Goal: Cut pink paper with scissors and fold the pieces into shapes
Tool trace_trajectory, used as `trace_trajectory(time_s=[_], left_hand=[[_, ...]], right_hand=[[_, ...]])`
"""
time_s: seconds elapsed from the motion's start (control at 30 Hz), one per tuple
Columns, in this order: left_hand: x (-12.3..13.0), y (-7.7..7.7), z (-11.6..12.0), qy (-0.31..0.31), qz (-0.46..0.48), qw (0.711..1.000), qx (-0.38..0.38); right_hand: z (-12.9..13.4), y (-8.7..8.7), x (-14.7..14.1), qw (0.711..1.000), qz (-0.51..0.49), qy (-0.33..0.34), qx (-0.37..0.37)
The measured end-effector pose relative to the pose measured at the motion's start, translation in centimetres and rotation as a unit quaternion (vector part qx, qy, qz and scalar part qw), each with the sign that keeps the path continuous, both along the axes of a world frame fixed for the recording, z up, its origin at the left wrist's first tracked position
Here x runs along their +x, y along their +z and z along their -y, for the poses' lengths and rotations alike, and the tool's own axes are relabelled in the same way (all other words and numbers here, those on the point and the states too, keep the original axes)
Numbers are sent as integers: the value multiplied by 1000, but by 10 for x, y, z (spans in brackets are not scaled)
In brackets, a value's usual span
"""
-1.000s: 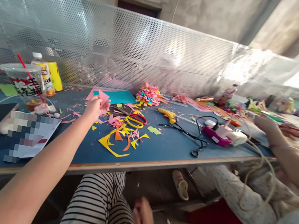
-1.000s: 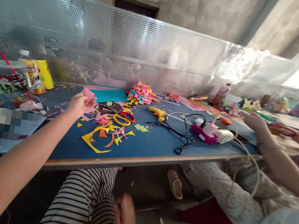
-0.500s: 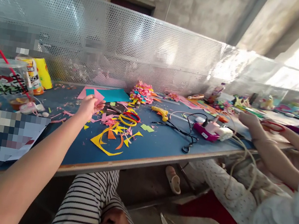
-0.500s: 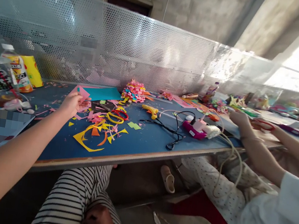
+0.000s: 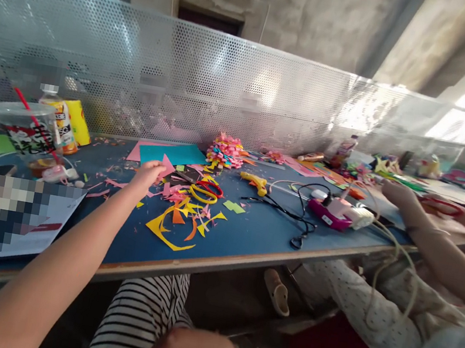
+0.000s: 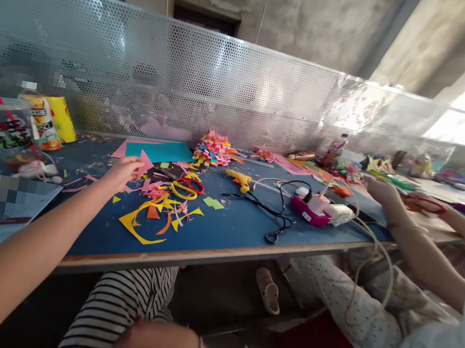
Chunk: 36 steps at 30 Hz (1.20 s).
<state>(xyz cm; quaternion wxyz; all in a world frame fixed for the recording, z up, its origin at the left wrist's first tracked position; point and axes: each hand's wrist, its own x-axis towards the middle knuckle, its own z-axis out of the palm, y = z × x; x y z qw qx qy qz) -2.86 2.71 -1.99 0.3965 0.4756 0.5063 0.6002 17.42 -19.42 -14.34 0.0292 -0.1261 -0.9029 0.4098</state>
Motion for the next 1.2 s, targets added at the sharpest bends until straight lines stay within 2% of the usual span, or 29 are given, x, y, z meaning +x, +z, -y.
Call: trace_trajectory(time_s=[0.07, 0.1, 0.13, 0.17, 0.2, 0.27, 0.3, 0.33, 0.4, 0.47, 0.53, 0.6, 0.7, 0.9, 1.0, 1.1, 1.2], left_hand=[[-1, -2, -1, -17, -16, 1000, 9], [-1, -2, -1, -19, -18, 1000, 15], [0, -1, 0, -24, -19, 999, 23], [0, 0, 1, -29, -17, 999, 31], [0, 1, 2, -37, -15, 998, 39], [1, 4, 5, -53, -8, 997, 48], [2, 6, 6, -58, -6, 997, 49], [2, 7, 7, -56, -4, 997, 48], [2, 9, 8, -38, -3, 998, 47], [3, 10, 8, -27, 0, 998, 48], [4, 10, 8, -28, 11, 998, 49], [4, 9, 7, -32, 11, 998, 45], [4, 7, 5, -40, 0, 998, 48], [4, 7, 6, -22, -79, 992, 93], [8, 10, 10, -55, -72, 992, 91], [11, 13, 15, -101, -46, 989, 93], [12, 13, 16, -118, -69, 984, 112]], right_hand=[[-19, 74, 0, 996, -56, 64, 29], [-34, 108, -2, 993, -94, 56, 53], [-54, 137, -4, 987, -134, 9, 89], [-78, 160, -8, 974, -176, -66, 125], [-105, 177, -13, 951, -223, -152, 152], [-162, 191, -25, 882, -307, -311, 177], [-188, 190, -32, 854, -328, -362, 177], [-210, 185, -38, 842, -339, -387, 166], [-240, 168, -46, 841, -350, -403, 84], [-251, 149, -50, 855, -349, -384, -32], [-250, 135, -50, 865, -330, -365, -94], [-245, 128, -48, 860, -347, -357, -114], [-239, 128, -45, 860, -351, -358, -98], [-239, 129, -47, 899, -302, -315, -33], [-241, 127, -48, 895, -304, -324, -34], [-242, 126, -48, 884, -318, -337, -65], [-240, 127, -48, 872, -343, -334, -100]])
